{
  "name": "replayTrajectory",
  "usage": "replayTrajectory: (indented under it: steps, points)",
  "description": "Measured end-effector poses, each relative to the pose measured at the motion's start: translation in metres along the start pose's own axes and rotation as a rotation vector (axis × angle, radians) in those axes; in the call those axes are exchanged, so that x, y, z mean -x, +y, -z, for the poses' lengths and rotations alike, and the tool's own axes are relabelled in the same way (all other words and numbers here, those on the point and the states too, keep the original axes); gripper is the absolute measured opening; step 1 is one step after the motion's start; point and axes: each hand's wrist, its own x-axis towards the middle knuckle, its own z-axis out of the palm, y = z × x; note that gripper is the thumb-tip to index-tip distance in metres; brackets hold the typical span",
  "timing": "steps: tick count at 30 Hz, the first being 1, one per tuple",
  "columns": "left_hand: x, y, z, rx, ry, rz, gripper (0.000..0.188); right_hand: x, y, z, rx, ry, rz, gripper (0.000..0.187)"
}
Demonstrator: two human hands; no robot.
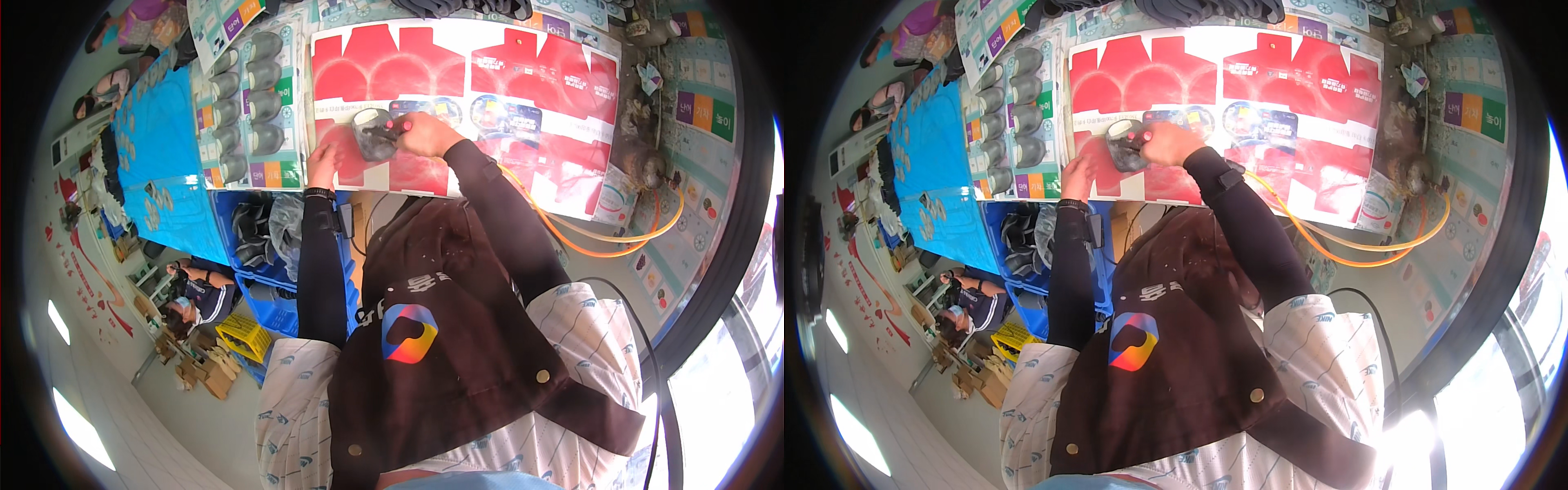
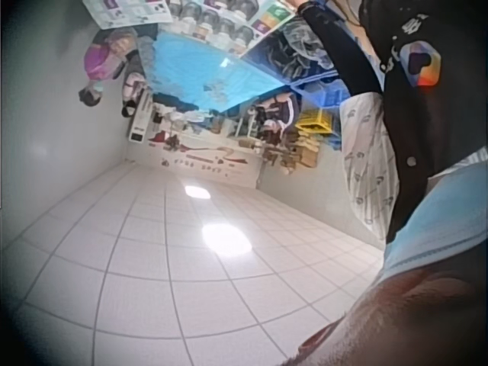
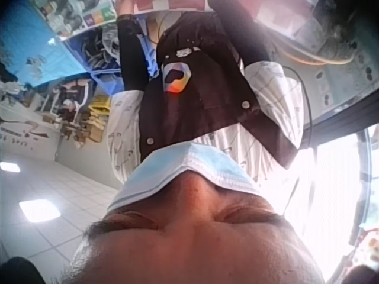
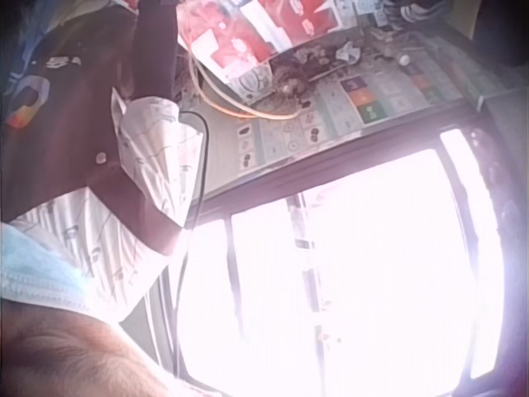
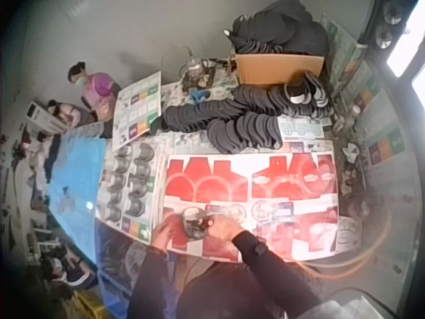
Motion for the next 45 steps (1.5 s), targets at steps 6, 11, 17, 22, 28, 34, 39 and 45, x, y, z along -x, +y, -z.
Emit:
replayTrajectory:
  steps: [6,11,17,22,28,34,39,45]
  points:
    - [-0.001,0.006,-0.029,-0.250,-0.105,-0.030,0.031,0.010,0.027,-0.002,0.156,-0.026,-0.017,0.036]
    - [-0.011,0.011,-0.047,-0.537,-0.197,-0.092,0.030,0.028,0.043,0.021,0.146,0.096,0.121,0.034]
    - [-0.020,0.031,-0.067,-1.118,-0.081,-0.481,0.030,0.105,0.068,0.060,0.120,0.528,0.018,0.042]
    - [0.041,0.066,-0.091,-0.680,-0.253,-0.255,0.026,0.190,0.175,0.071,0.372,0.829,-0.186,0.056]
    - [0.069,0.044,0.036,0.340,-0.194,-0.094,0.014,0.246,0.249,0.062,0.697,0.932,-0.587,0.069]
    - [0.032,-0.021,0.183,0.511,0.150,-0.191,0.014,0.222,0.232,0.066,0.902,0.951,-0.583,0.060]
    - [-0.026,-0.055,0.250,0.472,0.349,-0.188,0.019,0.115,0.089,0.021,0.764,0.816,-0.156,0.051]
    - [-0.083,-0.095,0.253,-0.013,0.545,-0.456,0.032,-0.031,-0.068,-0.118,0.557,0.408,0.237,0.040]
